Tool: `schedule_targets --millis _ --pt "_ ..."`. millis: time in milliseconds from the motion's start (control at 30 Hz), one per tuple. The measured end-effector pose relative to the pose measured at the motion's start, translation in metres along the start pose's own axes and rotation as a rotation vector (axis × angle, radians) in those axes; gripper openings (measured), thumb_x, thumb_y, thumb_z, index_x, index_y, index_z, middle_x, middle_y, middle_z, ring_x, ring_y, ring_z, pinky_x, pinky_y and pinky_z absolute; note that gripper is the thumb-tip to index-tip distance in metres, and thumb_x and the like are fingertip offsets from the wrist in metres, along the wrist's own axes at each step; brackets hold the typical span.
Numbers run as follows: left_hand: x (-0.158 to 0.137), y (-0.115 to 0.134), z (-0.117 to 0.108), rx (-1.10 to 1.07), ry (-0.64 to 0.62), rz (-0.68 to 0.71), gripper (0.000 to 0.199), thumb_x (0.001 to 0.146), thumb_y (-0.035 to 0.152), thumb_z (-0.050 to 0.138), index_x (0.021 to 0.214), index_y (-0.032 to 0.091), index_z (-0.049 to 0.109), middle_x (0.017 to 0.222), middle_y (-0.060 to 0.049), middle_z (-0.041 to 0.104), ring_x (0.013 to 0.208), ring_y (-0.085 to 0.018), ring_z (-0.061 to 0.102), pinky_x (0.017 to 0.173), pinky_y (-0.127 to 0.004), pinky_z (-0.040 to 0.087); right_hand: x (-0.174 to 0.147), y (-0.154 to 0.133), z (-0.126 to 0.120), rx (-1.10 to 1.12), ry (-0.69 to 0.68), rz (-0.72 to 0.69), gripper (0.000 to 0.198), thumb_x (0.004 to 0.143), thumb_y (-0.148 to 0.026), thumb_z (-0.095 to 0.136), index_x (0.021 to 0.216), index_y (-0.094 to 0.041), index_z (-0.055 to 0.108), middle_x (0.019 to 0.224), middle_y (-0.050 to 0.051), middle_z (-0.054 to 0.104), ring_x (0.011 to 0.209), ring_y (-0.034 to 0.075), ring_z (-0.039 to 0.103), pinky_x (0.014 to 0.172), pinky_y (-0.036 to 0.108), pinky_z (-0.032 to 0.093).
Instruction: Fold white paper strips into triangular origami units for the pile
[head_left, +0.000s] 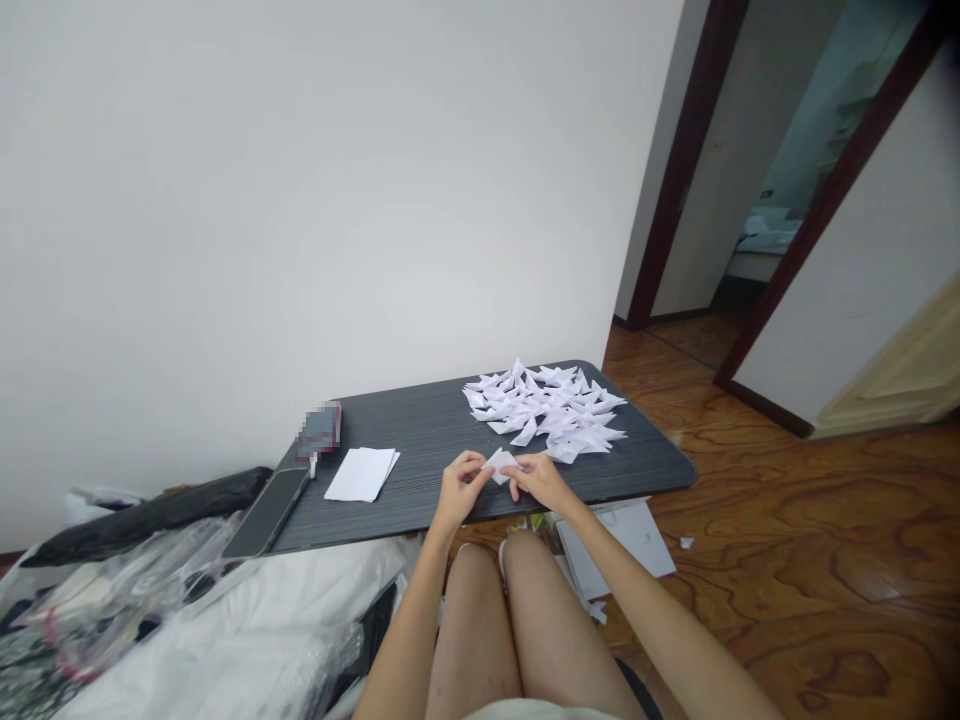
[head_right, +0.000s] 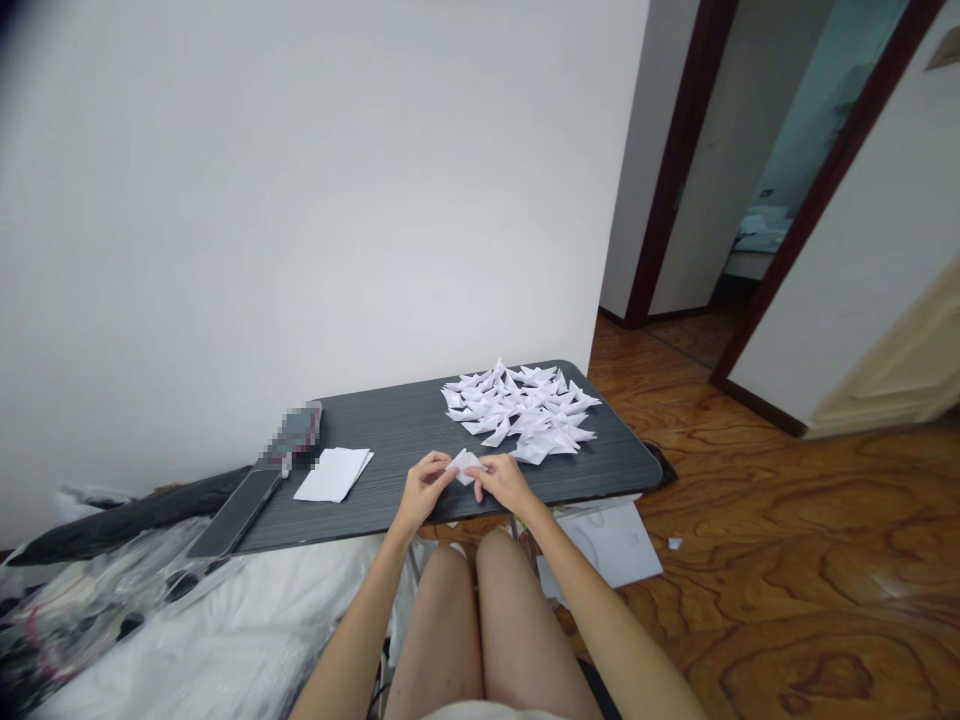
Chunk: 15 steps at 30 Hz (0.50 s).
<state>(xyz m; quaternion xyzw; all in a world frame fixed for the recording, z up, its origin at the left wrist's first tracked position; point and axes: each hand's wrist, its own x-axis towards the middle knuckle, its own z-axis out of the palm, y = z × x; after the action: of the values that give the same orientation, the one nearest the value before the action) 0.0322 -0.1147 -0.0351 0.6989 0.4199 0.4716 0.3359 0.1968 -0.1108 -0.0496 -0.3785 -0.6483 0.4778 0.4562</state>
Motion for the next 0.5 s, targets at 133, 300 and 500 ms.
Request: schedule_targets --millis 133,300,500 --pt "0.000 -0.001 0.002 -0.164 -0.146 -0.174 0.028 0.073 0.036 0.052 0.071 0.011 0.065 0.051 -0.004 0.059 0.041 -0.009 0.045 0.043 -0.020 0.036 0.000 -0.003 -0.003 0.039 -0.101 0.085 0.029 0.073 -0.038 0.051 0.059 -0.013 0.058 0.035 -0.001 0.054 0.029 0.007 0.035 0.035 0.019 0.021" --pt "-0.001 -0.001 0.003 -0.302 -0.178 -0.208 0.032 0.072 0.037 0.053 0.078 0.008 0.064 0.048 -0.003 0.059 0.040 -0.010 0.050 0.044 -0.021 0.040 0.000 -0.010 -0.008 0.112 -0.197 0.099 0.029 0.074 -0.037 0.050 0.067 -0.011 0.060 0.040 0.000 0.057 0.032 0.006 0.039 0.038 0.019 0.022" --pt "0.000 -0.002 0.004 -0.413 -0.145 -0.201 0.032 0.069 0.034 0.059 0.088 0.010 0.055 0.052 -0.001 0.060 0.040 -0.012 0.054 0.041 -0.022 0.042 0.000 -0.005 -0.009 0.198 -0.156 0.124 0.032 0.071 -0.034 0.054 0.089 -0.008 0.062 0.040 -0.003 0.054 0.032 0.006 0.044 0.038 0.018 0.023"
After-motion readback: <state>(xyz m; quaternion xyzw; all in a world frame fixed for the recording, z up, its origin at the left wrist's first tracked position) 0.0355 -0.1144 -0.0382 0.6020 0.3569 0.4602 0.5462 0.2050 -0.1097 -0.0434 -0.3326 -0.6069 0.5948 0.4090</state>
